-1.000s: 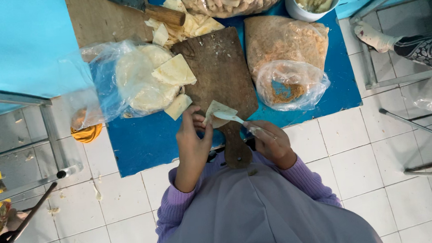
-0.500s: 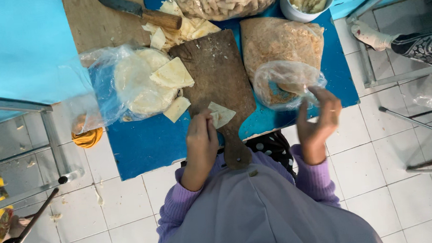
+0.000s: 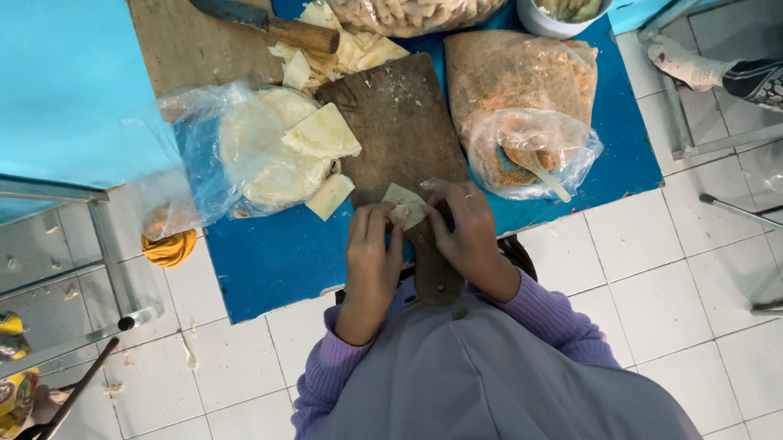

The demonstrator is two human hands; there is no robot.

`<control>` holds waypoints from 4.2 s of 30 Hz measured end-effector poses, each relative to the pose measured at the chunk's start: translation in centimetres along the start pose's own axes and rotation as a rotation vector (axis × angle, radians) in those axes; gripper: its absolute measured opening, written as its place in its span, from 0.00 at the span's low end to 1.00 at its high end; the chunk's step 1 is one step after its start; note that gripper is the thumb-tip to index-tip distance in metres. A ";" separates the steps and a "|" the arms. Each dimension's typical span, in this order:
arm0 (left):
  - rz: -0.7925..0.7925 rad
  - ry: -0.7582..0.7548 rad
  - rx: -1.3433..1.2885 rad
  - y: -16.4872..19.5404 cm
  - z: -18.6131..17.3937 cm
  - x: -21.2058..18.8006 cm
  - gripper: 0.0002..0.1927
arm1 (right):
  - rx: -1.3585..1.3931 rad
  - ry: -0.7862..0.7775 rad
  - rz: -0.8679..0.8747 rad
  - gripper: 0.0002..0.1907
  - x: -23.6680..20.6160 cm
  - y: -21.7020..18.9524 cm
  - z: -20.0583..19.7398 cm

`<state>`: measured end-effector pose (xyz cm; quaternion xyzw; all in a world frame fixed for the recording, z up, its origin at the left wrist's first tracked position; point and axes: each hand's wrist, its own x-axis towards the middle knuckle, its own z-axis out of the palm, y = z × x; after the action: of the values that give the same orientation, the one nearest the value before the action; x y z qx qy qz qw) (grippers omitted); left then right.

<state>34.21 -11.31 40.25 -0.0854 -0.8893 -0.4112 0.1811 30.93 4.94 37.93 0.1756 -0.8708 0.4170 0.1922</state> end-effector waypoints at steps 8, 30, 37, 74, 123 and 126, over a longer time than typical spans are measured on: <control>0.011 -0.044 0.005 -0.7 0.0 0.1 0.11 | 0.185 -0.028 0.037 0.27 -0.6 0.1 0.9; 0.095 -0.144 -0.016 -0.6 -1.4 0.5 0.15 | 0.213 -0.304 -0.290 0.19 2.0 2.0 -1.2; 0.141 -0.065 -0.018 -1.2 -0.6 0.4 0.11 | 0.289 -0.402 -0.267 0.21 2.4 2.5 -1.5; 0.039 -0.084 0.043 -1.8 -1.0 3.0 0.05 | 0.047 -0.281 -0.317 0.22 4.5 1.1 0.2; -0.061 0.215 0.091 -4.0 -3.4 1.3 0.11 | -0.105 -0.503 0.048 0.19 13.1 2.8 -11.1; -0.086 0.231 0.145 -4.4 -3.5 1.0 0.11 | -0.016 -0.048 -0.198 0.15 17.5 3.8 -13.6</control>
<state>32.81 -16.80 39.65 0.0140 -0.8928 -0.3602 0.2700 16.60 15.39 51.68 0.2693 -0.8568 0.3847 0.2130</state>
